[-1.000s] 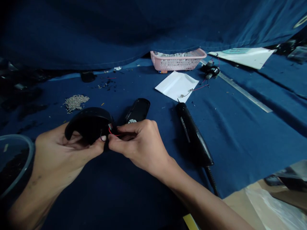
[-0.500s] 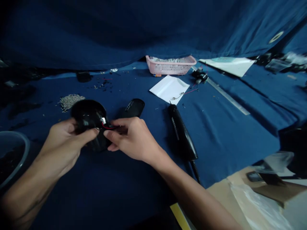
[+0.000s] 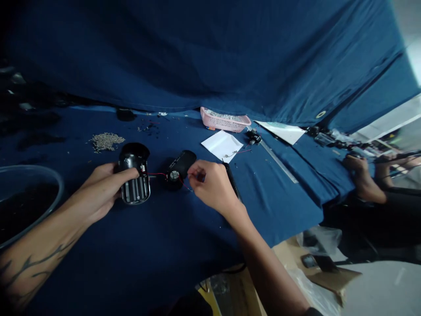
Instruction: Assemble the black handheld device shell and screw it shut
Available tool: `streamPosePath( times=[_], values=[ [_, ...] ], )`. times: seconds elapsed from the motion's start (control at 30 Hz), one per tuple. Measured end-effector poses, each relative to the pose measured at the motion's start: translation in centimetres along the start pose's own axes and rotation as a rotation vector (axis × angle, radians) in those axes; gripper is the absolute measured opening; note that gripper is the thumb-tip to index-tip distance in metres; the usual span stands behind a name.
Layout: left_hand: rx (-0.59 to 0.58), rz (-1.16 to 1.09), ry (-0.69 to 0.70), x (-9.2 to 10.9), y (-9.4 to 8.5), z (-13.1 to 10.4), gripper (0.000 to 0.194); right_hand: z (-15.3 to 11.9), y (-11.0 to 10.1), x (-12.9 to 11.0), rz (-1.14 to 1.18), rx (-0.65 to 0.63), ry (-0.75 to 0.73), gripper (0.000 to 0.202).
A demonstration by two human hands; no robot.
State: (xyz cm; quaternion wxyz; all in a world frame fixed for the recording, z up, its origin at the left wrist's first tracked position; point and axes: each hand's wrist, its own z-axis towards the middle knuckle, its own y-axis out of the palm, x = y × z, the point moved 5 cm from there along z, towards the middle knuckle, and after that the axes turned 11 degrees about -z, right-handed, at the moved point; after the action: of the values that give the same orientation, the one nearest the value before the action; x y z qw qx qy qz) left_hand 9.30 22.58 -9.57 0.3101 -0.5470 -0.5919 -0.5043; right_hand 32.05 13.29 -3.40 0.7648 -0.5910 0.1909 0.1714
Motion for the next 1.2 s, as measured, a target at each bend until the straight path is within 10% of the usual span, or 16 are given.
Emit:
streamPosePath(
  times=[0.33,0.6,0.83,1.07,1.2],
  values=[
    [-0.082,-0.073,-0.027,-0.1,0.4,0.2,0.022,-1.0,2.7,1.2,0.275,-0.281,0.146,0.005],
    [-0.087,-0.101,-0.055,-0.2,0.4,0.3,0.023,-0.8,1.7,-0.4,0.691,-0.520,0.329,0.041],
    [-0.092,-0.143,-0.093,0.1,0.7,-0.1,0.021,0.1,1.5,-2.5,0.874,-0.658,0.049,0.023],
    [-0.105,-0.247,-0.163,0.7,1.1,-0.5,0.024,3.7,1.8,-3.2,0.627,-0.331,-0.267,0.014],
    [-0.150,-0.247,-0.166,0.5,1.4,-0.8,0.028,3.9,2.8,-3.2,0.609,-0.294,-0.180,0.021]
  ],
)
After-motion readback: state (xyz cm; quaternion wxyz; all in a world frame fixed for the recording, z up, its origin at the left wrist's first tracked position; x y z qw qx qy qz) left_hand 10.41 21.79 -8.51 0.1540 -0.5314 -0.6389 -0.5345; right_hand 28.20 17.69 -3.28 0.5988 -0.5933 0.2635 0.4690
